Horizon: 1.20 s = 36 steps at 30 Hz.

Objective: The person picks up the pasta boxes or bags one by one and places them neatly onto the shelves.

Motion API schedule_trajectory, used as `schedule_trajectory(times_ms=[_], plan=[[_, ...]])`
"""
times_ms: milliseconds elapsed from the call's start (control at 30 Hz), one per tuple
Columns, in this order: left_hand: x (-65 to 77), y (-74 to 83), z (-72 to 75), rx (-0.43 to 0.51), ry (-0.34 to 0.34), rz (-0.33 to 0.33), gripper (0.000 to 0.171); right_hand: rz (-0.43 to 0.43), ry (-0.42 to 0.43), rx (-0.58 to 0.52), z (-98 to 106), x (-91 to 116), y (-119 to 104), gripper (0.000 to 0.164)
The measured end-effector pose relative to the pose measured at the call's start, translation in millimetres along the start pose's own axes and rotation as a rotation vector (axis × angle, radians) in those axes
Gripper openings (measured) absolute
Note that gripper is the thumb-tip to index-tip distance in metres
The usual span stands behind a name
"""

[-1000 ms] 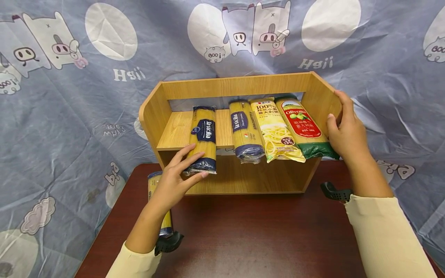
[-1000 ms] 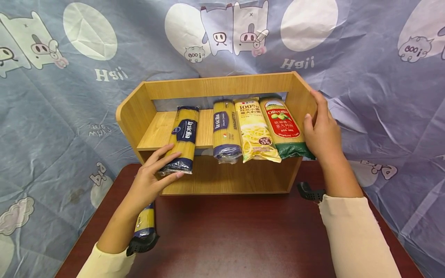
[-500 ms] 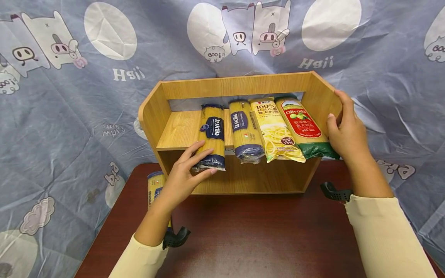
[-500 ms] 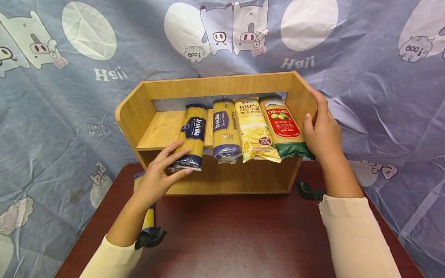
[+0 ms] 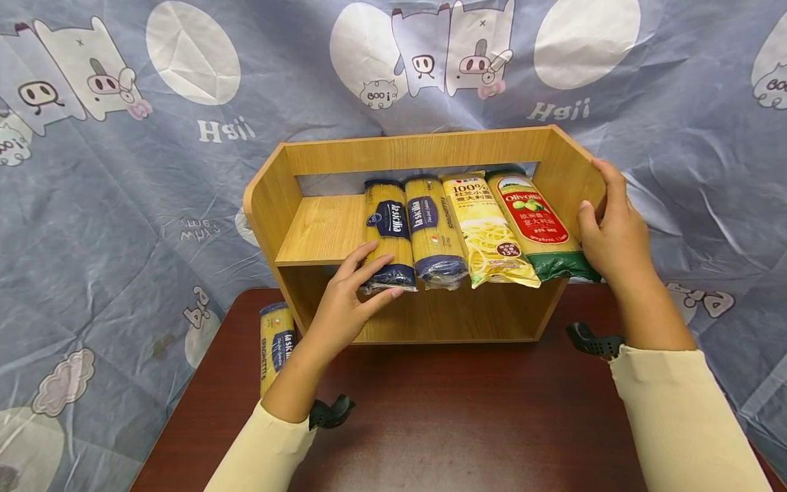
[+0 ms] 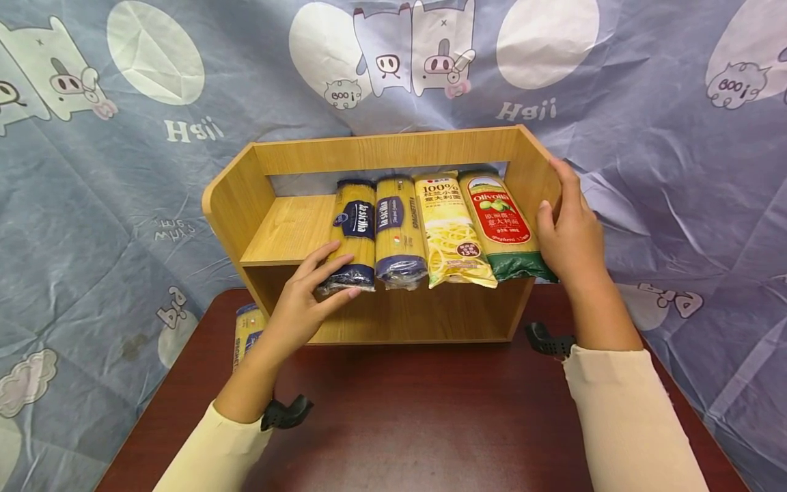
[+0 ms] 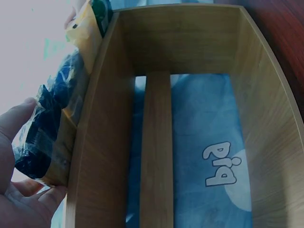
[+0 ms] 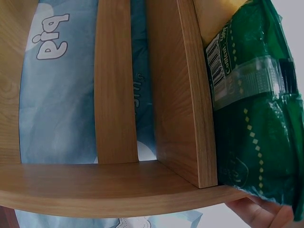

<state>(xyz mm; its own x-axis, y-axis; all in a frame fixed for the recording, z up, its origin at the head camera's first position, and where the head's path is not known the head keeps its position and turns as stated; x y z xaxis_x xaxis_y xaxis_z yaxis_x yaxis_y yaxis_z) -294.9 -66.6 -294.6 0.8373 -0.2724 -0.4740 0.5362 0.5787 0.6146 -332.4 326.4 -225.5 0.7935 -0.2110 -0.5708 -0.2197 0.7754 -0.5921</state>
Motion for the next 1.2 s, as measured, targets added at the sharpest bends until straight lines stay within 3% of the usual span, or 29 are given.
schedule_trajectory(times_ms=[333, 667, 933, 1200], plan=[[-3.9, 1.6, -3.4, -0.023, 0.027, -0.017, 0.054, -0.006, -0.003, -0.006, -1, 1, -1, 0.06], [2.3, -4.3, -6.7, -0.02, 0.014, 0.037, 0.066, -0.012, -0.006, 0.0, -2, 1, 1, 0.06], [11.7, 5.4, 4.0, -0.031, 0.074, -0.016, 0.064, -0.022, -0.014, -0.003, -1, 0, 2, 0.06], [22.9, 2.7, 19.0, -0.007, 0.118, -0.003, 0.06, -0.018, -0.009, 0.0, 0, 0, 2, 0.06]])
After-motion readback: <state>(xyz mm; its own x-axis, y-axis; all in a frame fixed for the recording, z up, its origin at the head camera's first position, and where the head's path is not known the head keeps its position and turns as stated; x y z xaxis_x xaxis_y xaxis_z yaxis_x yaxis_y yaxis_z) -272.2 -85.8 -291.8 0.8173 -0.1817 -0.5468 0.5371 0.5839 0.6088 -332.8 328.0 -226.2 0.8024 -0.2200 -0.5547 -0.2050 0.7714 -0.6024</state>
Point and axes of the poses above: each hand's wrist, its own x-axis away from the middle knuckle, its own z-axis out of the back of the hand, y = z × x, the point moved 10 cm from there along -x, towards the middle knuckle, and after that the axes turned 3 degrees about -x, right-handed, at the moved point
